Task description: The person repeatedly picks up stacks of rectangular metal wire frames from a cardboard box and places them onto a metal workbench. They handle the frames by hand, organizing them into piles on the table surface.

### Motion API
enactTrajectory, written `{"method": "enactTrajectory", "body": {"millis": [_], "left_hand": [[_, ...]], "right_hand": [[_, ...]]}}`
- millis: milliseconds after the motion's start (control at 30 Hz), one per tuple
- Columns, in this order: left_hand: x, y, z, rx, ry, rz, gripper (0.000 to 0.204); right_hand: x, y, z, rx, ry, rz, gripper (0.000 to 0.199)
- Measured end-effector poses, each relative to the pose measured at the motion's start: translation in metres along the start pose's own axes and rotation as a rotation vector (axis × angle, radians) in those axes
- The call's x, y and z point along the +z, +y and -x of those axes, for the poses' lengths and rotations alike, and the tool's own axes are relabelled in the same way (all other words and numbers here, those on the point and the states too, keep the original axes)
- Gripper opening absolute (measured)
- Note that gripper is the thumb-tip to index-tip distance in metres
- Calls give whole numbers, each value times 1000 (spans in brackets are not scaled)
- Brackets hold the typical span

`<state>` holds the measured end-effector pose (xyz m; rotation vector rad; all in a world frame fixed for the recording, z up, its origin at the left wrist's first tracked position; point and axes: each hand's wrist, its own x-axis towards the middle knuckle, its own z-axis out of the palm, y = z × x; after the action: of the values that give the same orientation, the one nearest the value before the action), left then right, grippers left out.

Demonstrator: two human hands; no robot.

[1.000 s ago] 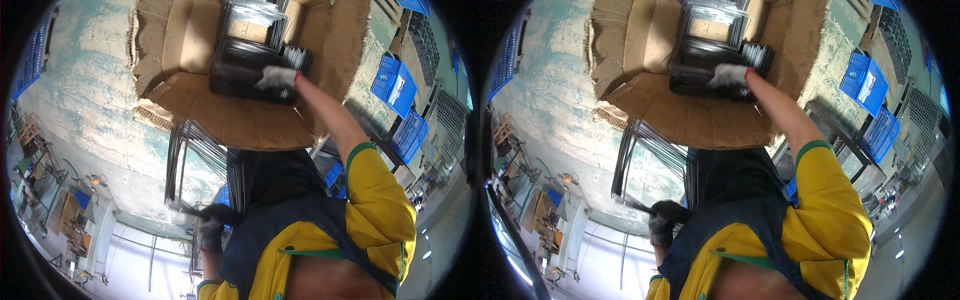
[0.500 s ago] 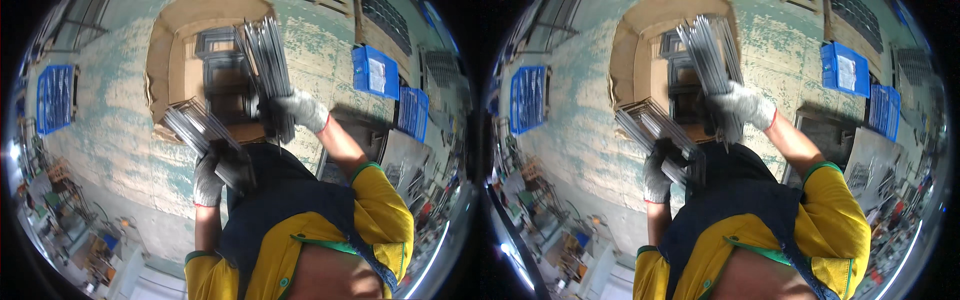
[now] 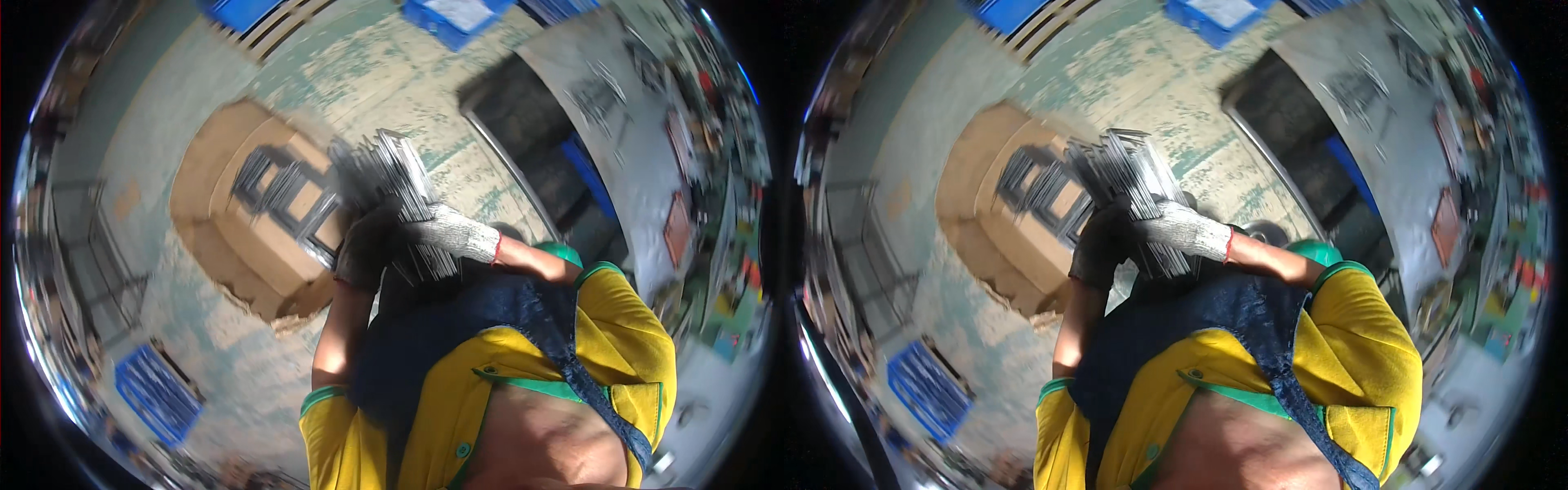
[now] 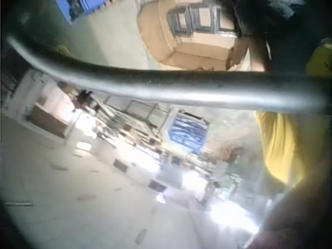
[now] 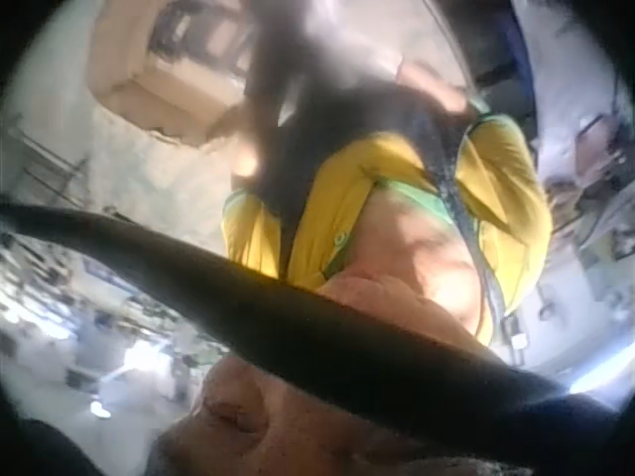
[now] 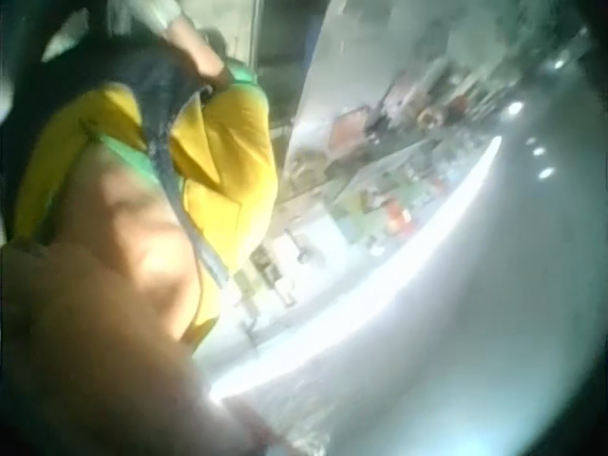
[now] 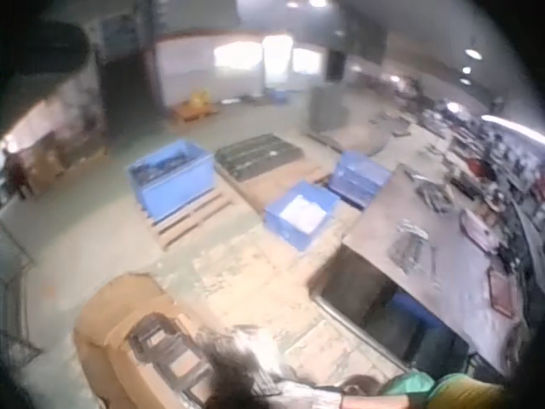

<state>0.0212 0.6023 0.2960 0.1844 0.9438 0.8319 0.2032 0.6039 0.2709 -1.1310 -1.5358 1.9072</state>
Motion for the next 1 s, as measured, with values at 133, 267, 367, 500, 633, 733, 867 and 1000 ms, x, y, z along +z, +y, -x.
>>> {"method": "enactTrajectory", "body": {"millis": [133, 267, 367, 500, 633, 733, 867, 1000], "left_hand": [[37, -19, -13, -125, -175, -126, 18], [86, -50, -51, -214, -226, -358, 23], [150, -62, -57, -212, -225, -693, 26], [224, -111, -83, -285, -363, -499, 29], [315, -158, -113, -364, -617, -469, 31], [370, -183, -127, -463, -778, -498, 30], [423, -211, -157, -559, -646, -635, 29], [443, -202, -192, -30, -1022, -1239, 29]], "right_hand": [[-21, -3, 55, 85, 237, -244, 28], [-18, 38, 97, -332, 551, -947, 27], [-64, 4, 146, -123, 744, -251, 26], [-134, 8, 225, -118, 686, -692, 28], [-197, -15, 301, -206, 853, -867, 31], [-243, -3, 339, -330, 956, -819, 33], [-304, 12, 364, -377, 1122, -891, 33], [-330, 18, 375, -466, 1140, -964, 34]]}}
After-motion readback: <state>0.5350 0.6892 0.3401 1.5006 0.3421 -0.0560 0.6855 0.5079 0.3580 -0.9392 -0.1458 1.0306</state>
